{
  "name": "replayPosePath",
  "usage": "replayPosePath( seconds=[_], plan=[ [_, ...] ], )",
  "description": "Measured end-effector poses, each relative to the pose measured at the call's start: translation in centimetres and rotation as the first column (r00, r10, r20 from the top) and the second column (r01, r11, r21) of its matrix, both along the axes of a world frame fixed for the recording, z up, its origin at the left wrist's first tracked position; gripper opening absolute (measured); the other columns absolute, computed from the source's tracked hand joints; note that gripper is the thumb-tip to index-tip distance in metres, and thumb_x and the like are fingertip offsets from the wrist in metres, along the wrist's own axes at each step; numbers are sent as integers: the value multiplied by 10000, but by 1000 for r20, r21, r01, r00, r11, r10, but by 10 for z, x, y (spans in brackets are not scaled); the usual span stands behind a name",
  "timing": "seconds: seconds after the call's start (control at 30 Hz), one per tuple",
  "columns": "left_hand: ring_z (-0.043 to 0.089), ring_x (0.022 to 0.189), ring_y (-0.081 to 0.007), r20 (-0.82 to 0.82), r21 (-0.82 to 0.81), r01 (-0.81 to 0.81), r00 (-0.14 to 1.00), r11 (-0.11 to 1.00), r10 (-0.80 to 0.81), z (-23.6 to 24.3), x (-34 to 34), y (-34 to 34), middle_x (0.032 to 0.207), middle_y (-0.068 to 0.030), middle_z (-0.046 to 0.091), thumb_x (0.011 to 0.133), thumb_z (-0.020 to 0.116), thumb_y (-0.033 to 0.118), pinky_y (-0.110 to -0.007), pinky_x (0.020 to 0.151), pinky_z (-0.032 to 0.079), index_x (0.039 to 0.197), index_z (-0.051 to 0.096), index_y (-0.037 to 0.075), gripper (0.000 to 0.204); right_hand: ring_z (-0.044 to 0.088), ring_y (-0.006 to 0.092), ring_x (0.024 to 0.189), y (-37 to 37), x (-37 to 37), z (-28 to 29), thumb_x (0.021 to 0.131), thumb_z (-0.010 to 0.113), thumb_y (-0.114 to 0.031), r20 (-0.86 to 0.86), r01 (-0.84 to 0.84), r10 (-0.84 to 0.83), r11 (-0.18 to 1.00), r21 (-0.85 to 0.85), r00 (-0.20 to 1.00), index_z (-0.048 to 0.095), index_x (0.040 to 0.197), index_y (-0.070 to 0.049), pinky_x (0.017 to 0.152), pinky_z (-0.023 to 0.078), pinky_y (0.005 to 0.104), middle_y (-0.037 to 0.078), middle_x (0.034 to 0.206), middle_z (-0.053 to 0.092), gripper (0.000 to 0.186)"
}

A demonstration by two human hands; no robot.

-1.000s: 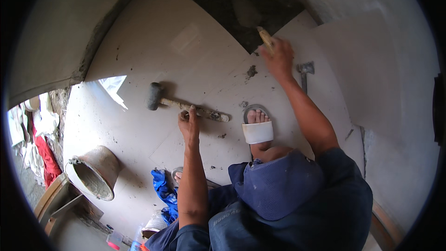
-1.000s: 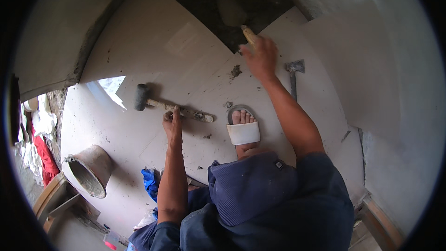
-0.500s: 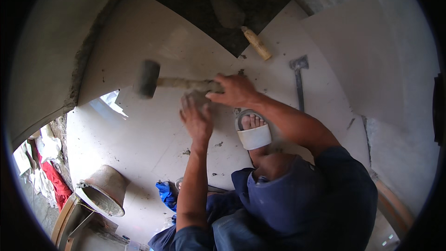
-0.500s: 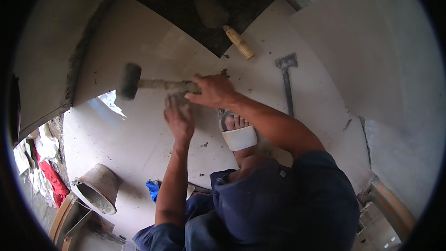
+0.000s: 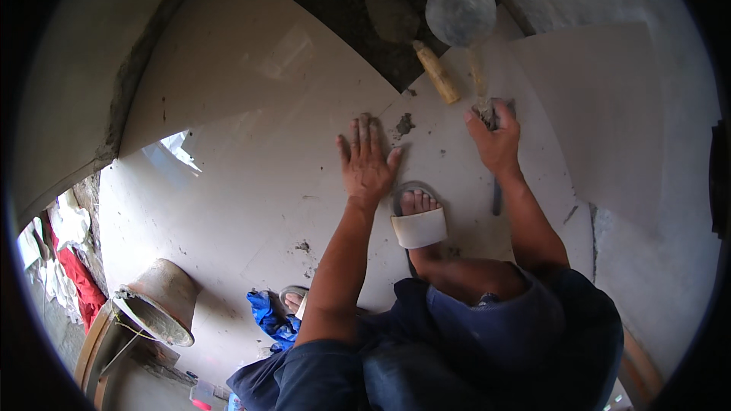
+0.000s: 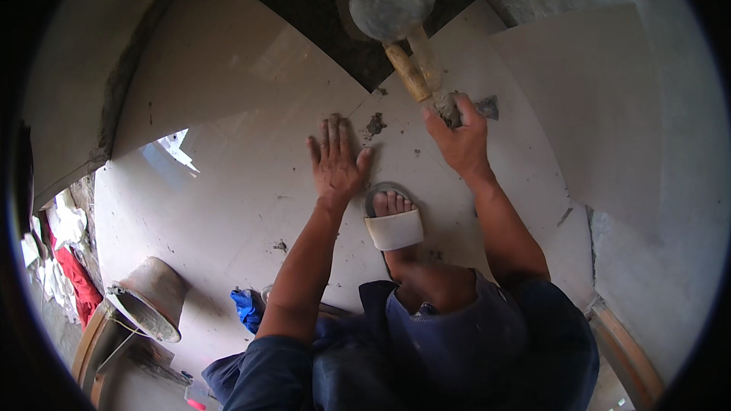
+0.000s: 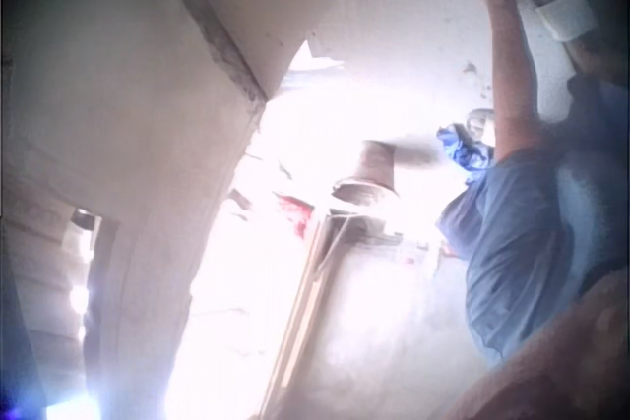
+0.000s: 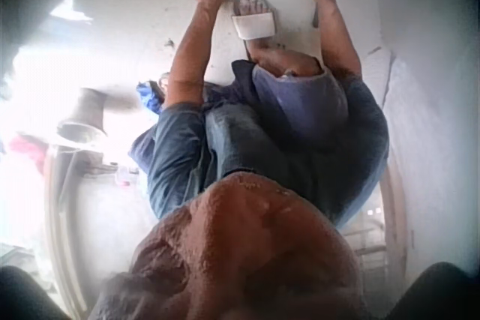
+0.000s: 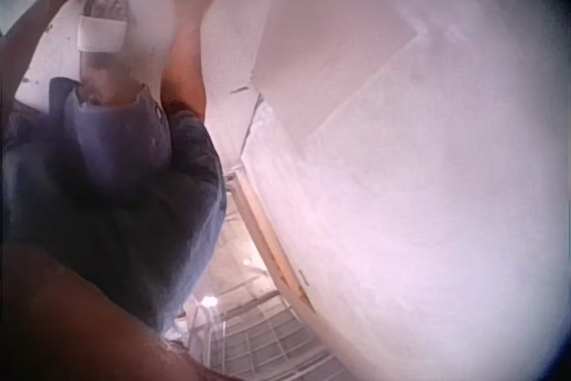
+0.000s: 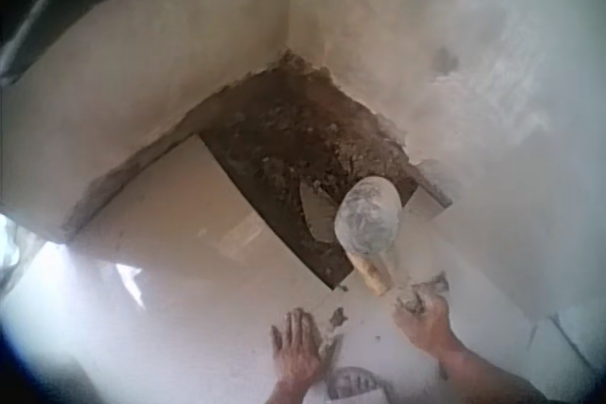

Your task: The person spreads cement on the floor using a trowel, places a large white tile, and taps it with a rubber mallet to level it. The person also wipes the floor with a blue cloth and adjusts the tile position.

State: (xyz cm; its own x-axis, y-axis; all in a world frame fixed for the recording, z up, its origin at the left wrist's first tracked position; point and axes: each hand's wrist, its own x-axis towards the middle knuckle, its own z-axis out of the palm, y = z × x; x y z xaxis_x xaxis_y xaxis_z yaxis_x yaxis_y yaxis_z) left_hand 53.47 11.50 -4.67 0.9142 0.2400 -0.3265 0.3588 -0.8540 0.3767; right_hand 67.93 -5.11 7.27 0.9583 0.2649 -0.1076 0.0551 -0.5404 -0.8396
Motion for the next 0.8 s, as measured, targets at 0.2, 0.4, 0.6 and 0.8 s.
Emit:
replayPosePath(
  seconds=[0.2, 0.4, 0.6, 0.8],
  plan=[
    [75, 1472, -340, 17, 134, -174, 985, 976, 173, 9, -41, 49, 1584, -141, 165, 929, 386, 598, -552, 1166, 40, 1507, 242, 86, 785, 516, 127, 565, -7, -38, -22, 914, 617, -220, -251, -98, 87, 995, -35, 964, 579, 1017, 15, 552, 452, 296, 102, 652, 578, 259],
    [-13, 1471, -367, -49, 108, -273, 959, 956, 280, 10, -3, 98, 1586, -196, 81, 752, 568, 751, -600, 1145, 25, 1525, 175, 99, 1084, 607, 217, 571, 17, -59, -17, 927, 616, -233, -106, -260, 256, 966, -18, 961, 564, 1038, 11, 534, 474, 329, 144, 673, 606, 274],
    [-40, 1466, -391, -112, 67, -281, 951, 957, 287, 18, 3, 93, 1588, -207, 34, 689, 629, 765, -637, 1124, 15, 1532, 137, 102, 1180, 668, 308, 625, 40, -37, -27, 924, 625, -254, 101, -421, 426, 904, -73, 899, 557, 1027, 0, 563, 513, 367, 158, 687, 625, 282],
    [-47, 1462, -405, -129, 63, -290, 946, 955, 296, 17, 5, 96, 1586, -213, 42, 686, 674, 722, -645, 1116, 6, 1533, 128, 107, 1181, 656, 345, 643, 42, -37, -44, 930, 614, -305, 28, -377, 390, 904, -201, 920, 552, 962, 5, 564, 493, 420, 178, 691, 633, 318]
  ],
)
